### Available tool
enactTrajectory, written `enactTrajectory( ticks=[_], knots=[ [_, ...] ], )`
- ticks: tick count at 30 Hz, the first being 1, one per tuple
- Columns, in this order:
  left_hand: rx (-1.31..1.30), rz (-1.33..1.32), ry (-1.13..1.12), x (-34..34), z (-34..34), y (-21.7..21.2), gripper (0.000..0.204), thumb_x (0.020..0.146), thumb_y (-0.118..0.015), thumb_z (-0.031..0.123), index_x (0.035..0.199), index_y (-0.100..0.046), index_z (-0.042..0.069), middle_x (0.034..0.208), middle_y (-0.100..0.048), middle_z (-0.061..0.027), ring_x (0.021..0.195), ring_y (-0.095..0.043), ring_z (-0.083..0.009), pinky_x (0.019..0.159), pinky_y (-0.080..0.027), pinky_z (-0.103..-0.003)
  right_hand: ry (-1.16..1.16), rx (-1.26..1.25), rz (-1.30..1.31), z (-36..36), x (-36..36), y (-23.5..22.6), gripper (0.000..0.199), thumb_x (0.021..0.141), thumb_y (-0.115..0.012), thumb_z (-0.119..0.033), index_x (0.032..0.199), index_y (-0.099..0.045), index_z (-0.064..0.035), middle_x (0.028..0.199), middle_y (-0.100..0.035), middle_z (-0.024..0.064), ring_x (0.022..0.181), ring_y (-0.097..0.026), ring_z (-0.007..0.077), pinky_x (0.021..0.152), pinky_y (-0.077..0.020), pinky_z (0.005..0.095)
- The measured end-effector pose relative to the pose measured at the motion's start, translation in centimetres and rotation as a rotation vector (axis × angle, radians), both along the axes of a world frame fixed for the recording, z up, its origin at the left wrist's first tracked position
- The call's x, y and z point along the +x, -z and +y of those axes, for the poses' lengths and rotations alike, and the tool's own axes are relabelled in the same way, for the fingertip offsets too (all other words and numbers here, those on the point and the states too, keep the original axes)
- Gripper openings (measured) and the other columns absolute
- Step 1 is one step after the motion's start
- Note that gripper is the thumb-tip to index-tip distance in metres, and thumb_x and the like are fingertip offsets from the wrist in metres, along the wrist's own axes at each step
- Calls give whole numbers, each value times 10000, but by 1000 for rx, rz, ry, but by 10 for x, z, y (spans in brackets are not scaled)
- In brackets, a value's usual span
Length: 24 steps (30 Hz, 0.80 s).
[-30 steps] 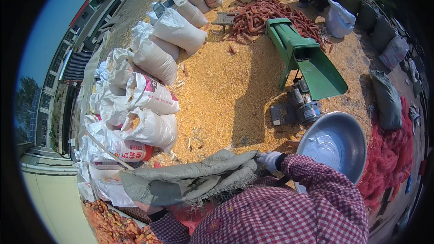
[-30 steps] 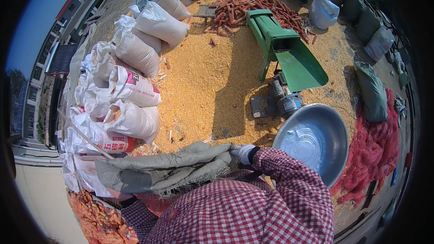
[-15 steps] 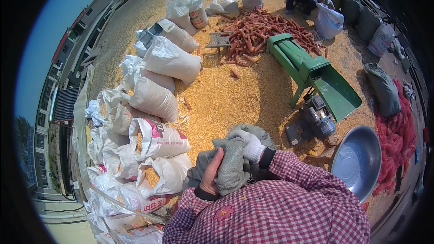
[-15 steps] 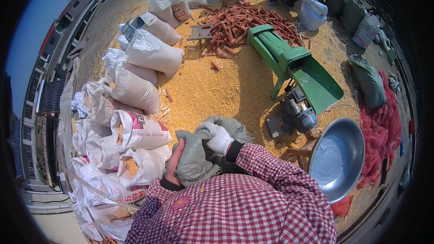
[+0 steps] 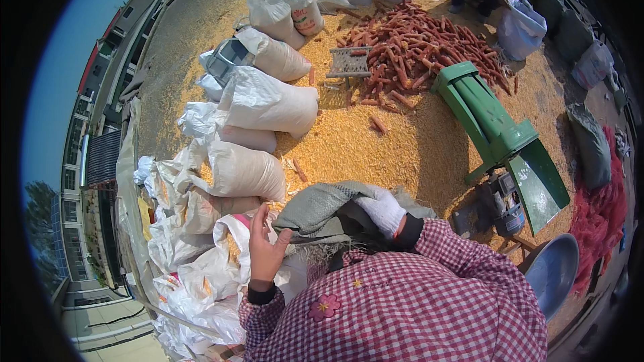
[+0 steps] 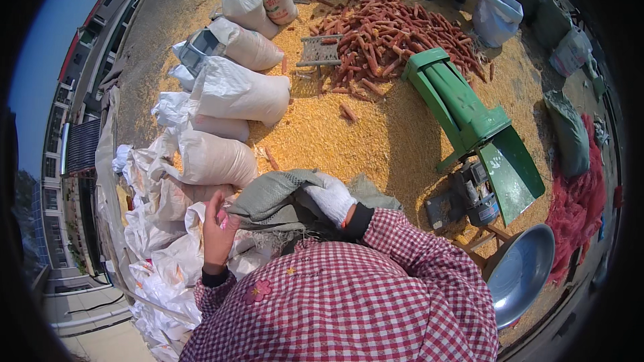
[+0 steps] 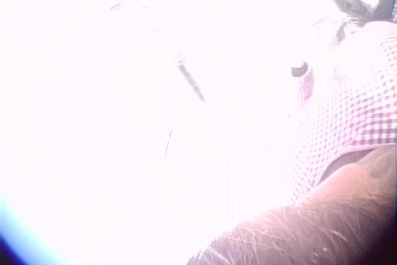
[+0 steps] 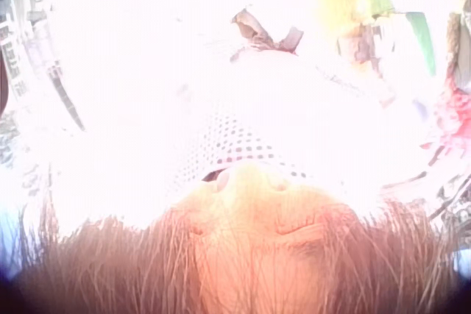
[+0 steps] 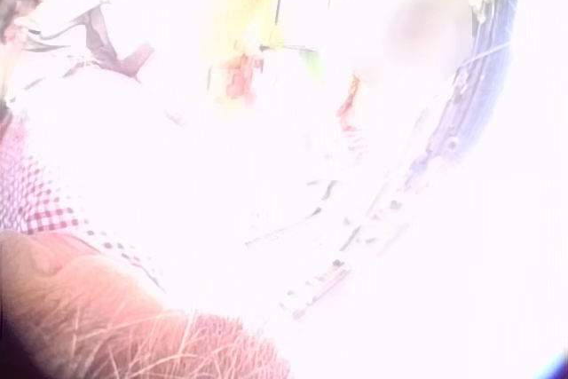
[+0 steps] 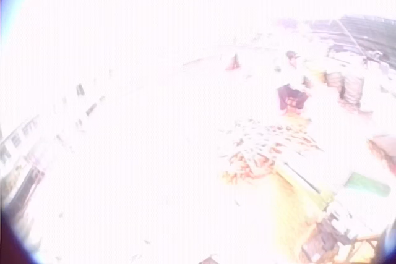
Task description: The person walks across a rooftop, puts on gloves, and sits down to shell dried corn cobs by hand. They repeatedly remove kernels from the cobs and place the shelled cobs into a sack while kernels accumulate on the ground.
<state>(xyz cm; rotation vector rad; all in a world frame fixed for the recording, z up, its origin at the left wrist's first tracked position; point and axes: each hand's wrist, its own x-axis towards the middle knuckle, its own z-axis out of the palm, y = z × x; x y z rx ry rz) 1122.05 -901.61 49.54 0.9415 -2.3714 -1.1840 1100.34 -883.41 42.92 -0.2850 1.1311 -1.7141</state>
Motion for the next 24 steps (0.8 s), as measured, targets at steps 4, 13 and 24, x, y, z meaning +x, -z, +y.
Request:
enactTrajectory(
  ticks=[4, 13, 24],
  knots=[
    [-203, -202, 186, -82, -20, 17, 987, 862, -782, 236, 1548, -121, -25, 1516, -372, -222, 1367, -440, -301, 1112, -375, -387, 42, 90, 47, -77, -26, -18, 246, 974, -593, -134, 1177, -625, 1, 1061, -681, 63, 958, -623, 127, 849, -499, 254],
    [1285, 296, -137, -190, -254, 88, 411, 887, -474, -66, 1291, -546, -47, 1248, -629, -138, 1129, -622, -256, 994, -493, -399, -76, 317, 681, -211, -154, -34, 240, 868, -724, -173, 1055, -666, -35, 893, -683, 64, 793, -641, 140, 728, -509, 278],
    [1312, -215, 957, -373, -426, 16, 775, 927, -699, 401, 1483, -354, -13, 1415, -501, -102, 1300, -457, -204, 1103, -350, -345, 515, 700, 1004, -262, -261, -87, 478, 730, -835, -211, 1115, -633, -13, 978, -676, 87, 890, -657, 171, 804, -530, 309]
  ],
)
